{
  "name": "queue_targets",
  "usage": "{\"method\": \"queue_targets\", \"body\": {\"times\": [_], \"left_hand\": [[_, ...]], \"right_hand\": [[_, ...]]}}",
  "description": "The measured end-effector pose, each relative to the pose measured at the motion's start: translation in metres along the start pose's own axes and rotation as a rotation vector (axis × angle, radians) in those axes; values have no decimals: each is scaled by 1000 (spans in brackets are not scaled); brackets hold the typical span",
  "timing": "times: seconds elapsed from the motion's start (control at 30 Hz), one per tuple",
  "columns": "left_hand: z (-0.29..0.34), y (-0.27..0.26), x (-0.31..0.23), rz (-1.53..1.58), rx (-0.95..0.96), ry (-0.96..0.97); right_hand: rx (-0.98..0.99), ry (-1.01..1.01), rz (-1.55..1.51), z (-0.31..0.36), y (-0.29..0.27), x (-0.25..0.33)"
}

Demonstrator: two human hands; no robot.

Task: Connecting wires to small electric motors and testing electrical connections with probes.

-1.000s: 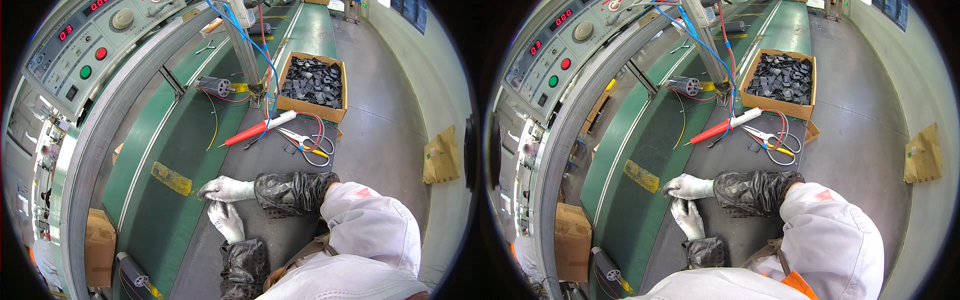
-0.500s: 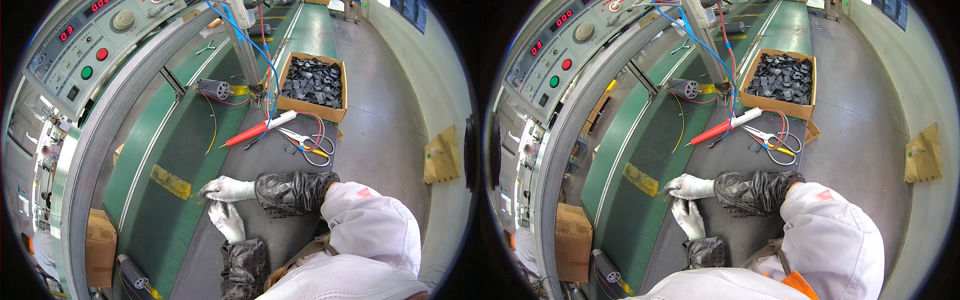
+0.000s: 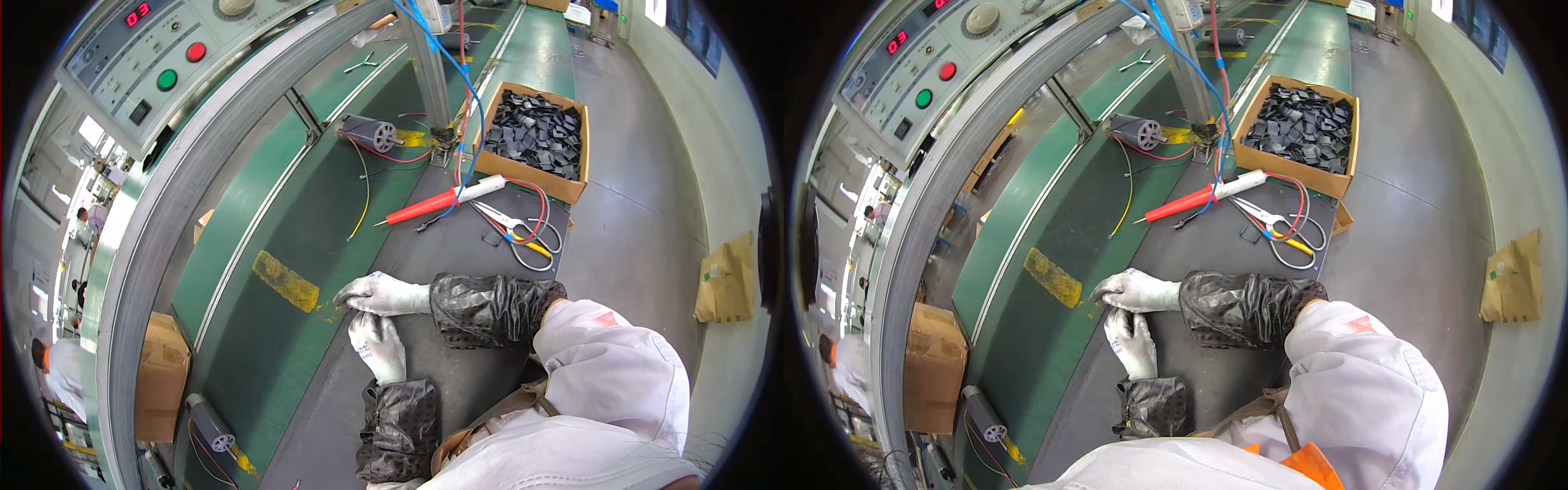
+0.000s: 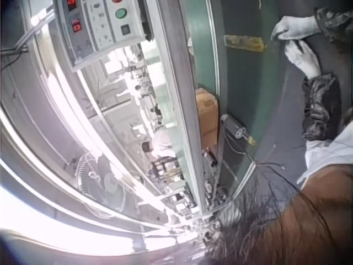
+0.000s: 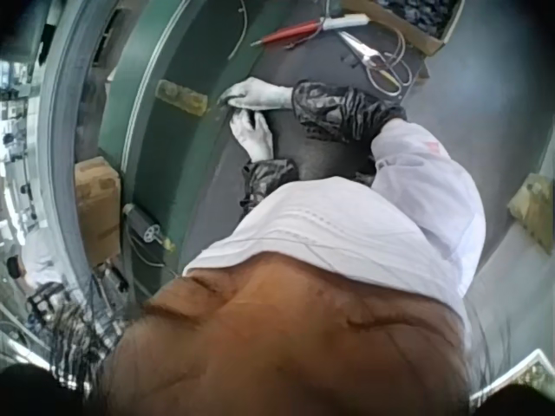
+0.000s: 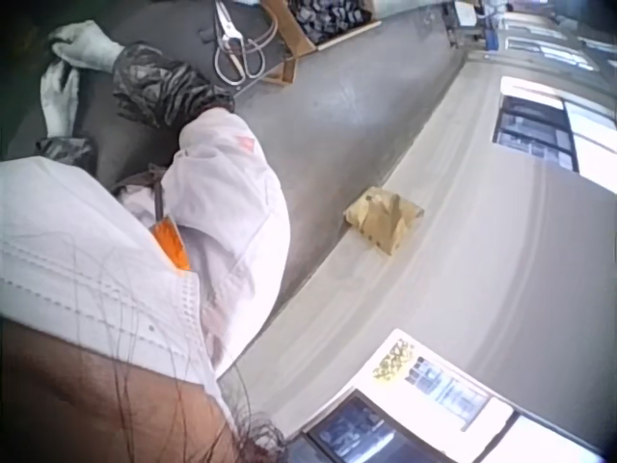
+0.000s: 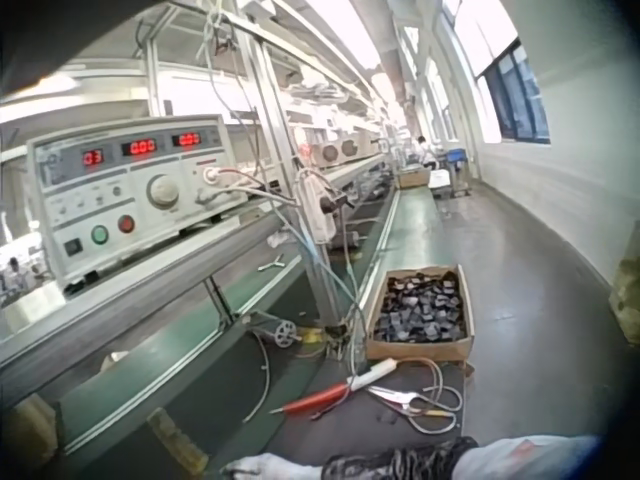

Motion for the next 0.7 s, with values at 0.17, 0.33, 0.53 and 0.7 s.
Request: {"method": "queue_targets", "body": {"times": [0.17,0.33,0.53,0.7], "left_hand": [[-2,0,-14,-49,23,15],[-2,-1,-8,13,-25,-37],[-4,-2,-9,4,-25,-44],[-7,-2,-8,23,-21,1]], "right_hand": [[-79,72,-129,6,-7,-8],[-4,127,-79,1,-1,4],[2,185,-125,2,-1,1],[119,322,-108,-18,-12,4]]}}
Point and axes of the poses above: each hand's wrist, its own z-axis away from the middle knuckle, its own y-axis out of the palm, x = y × z, the point moved 3 cm from there along -z, towards the middle knuckle, and after that the axes turned 9 degrees about -z, right-handed, at the moved point
